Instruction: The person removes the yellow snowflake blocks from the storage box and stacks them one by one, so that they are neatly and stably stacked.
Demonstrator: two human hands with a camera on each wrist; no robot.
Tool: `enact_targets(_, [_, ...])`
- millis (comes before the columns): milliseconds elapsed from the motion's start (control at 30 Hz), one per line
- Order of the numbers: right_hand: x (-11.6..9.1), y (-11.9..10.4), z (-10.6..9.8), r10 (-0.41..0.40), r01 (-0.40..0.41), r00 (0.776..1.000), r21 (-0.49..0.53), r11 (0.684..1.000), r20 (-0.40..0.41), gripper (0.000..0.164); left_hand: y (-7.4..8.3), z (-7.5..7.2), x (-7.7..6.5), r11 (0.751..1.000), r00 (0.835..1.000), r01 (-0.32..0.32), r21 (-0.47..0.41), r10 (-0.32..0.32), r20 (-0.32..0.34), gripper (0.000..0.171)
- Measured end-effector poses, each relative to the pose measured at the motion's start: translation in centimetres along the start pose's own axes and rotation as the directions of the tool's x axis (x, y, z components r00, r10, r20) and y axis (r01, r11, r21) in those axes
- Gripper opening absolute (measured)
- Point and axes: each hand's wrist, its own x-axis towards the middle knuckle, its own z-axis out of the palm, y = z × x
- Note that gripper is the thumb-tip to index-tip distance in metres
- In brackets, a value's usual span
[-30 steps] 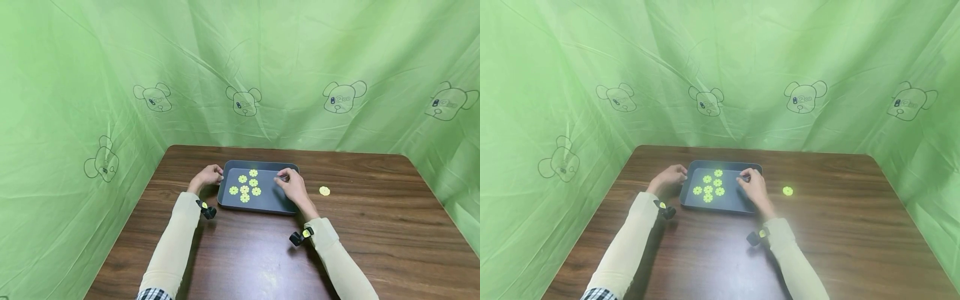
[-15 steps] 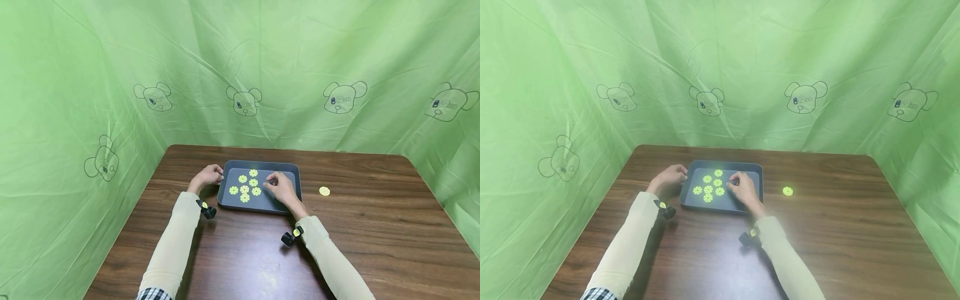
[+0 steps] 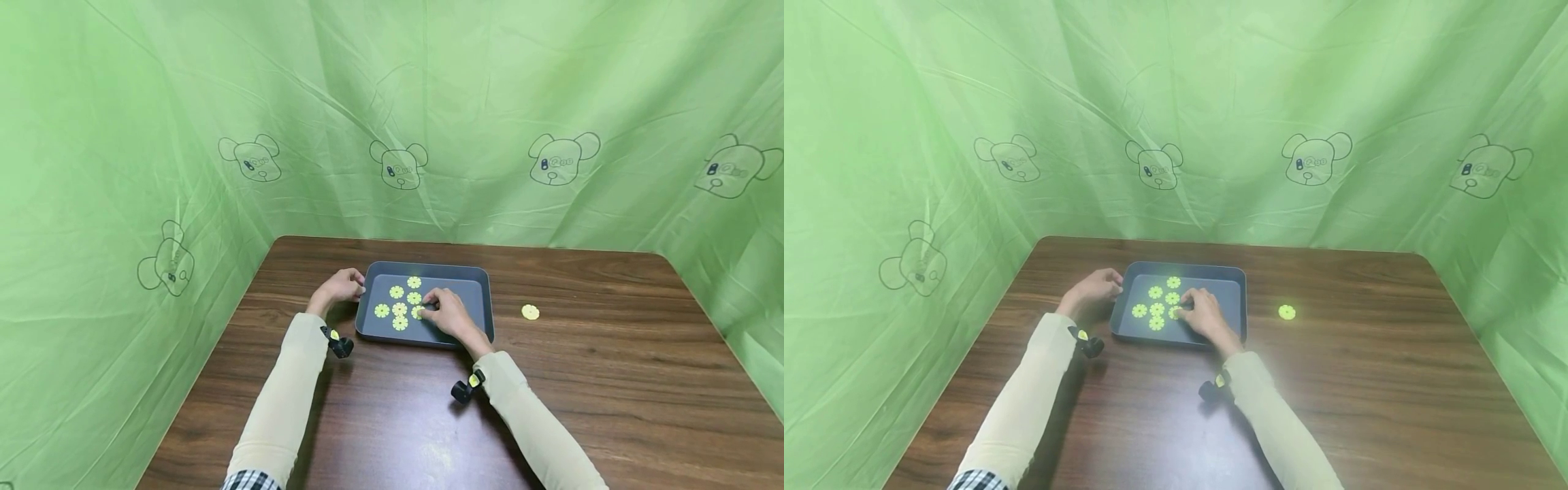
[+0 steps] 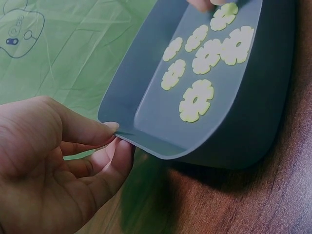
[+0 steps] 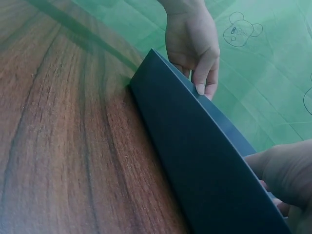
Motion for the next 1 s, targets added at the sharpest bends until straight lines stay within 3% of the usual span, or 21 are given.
enact_targets(633, [-0.09, -0.11, 0.03, -0.001, 0.001, 1.0, -0.081, 0.997, -0.009, 0.026, 0.33, -0.17, -0.03, 1.0, 1.0, 0.005, 0.019, -0.005, 0.009, 0.028])
enact_targets(1000, [-0.42, 0.02, -0.62, -0.058, 0.056, 0.998, -0.05, 0.997, -0.026, 0.006, 0.04, -0.01, 0.06, 1.0, 1.0, 0.008, 0.015, -0.008, 0.0, 0.026])
